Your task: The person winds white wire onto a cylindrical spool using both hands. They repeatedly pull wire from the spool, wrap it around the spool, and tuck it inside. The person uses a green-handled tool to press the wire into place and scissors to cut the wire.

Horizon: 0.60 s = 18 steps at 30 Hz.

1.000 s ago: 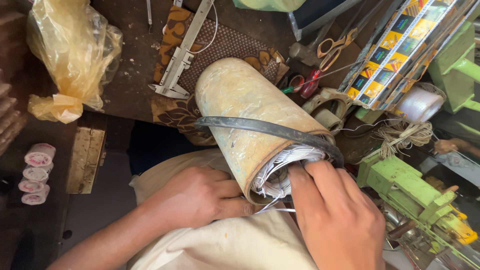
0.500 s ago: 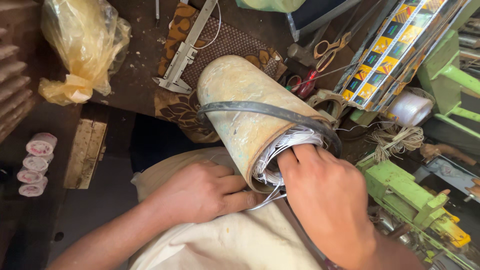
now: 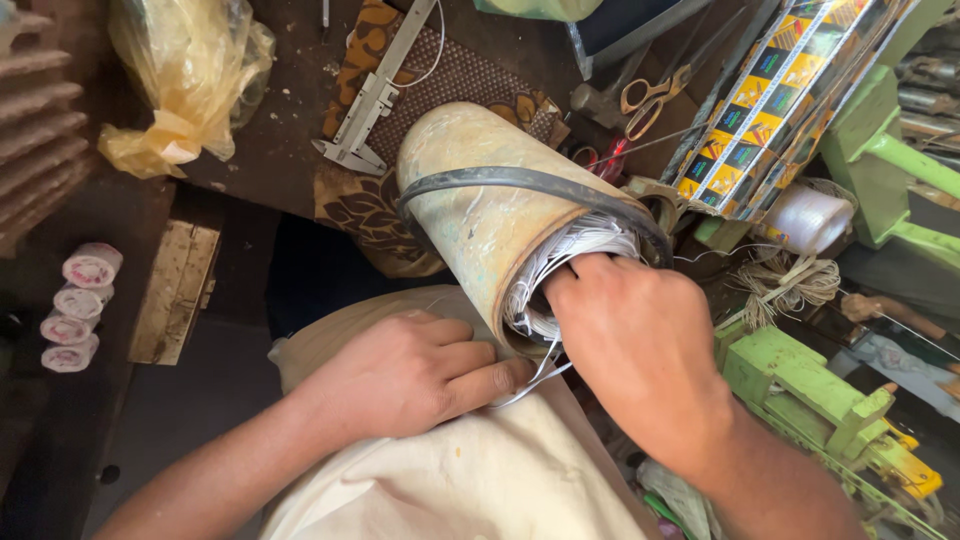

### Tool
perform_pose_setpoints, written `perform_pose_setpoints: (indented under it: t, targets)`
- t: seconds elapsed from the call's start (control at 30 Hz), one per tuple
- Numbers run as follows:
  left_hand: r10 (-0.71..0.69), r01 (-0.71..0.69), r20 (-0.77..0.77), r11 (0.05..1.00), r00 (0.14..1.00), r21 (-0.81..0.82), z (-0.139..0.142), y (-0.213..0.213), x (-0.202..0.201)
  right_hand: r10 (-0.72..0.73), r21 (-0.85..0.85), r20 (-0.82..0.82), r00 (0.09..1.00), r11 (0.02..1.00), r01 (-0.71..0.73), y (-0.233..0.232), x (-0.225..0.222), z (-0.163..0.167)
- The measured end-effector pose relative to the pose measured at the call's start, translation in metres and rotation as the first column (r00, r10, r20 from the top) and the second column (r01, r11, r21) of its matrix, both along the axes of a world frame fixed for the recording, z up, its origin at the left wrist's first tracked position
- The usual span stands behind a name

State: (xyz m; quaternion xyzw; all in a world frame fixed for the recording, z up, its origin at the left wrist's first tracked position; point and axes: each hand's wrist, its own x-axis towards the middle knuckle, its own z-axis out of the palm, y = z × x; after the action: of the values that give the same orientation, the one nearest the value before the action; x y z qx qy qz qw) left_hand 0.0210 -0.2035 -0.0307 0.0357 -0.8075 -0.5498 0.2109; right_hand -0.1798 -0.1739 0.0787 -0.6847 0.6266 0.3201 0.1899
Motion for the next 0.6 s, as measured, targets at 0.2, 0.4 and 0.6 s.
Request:
perform_pose_setpoints:
  t: [0.2,0.4,0.6]
  targets:
    - [0.031,-0.03,0.017,0.999,0.999,-0.043,0.009,0.008,0.002,0.034,0.016,-0.04,0.999,0.999,-0.033,0.003,0.0,-0.004]
    - [0.068,-0.066,0.053,0.997,0.996,-0.043,0.02,0.016,0.006,0.093,-0.113,0.111,0.989,0.99,-0.08,0.005,-0.007,0.003]
    - [0.127,-0.124,0.069,0.991,0.989,-0.05,0.031,0.024,0.009,0.132,-0.107,0.047,0.99,0.986,-0.126,0.01,-0.006,-0.001]
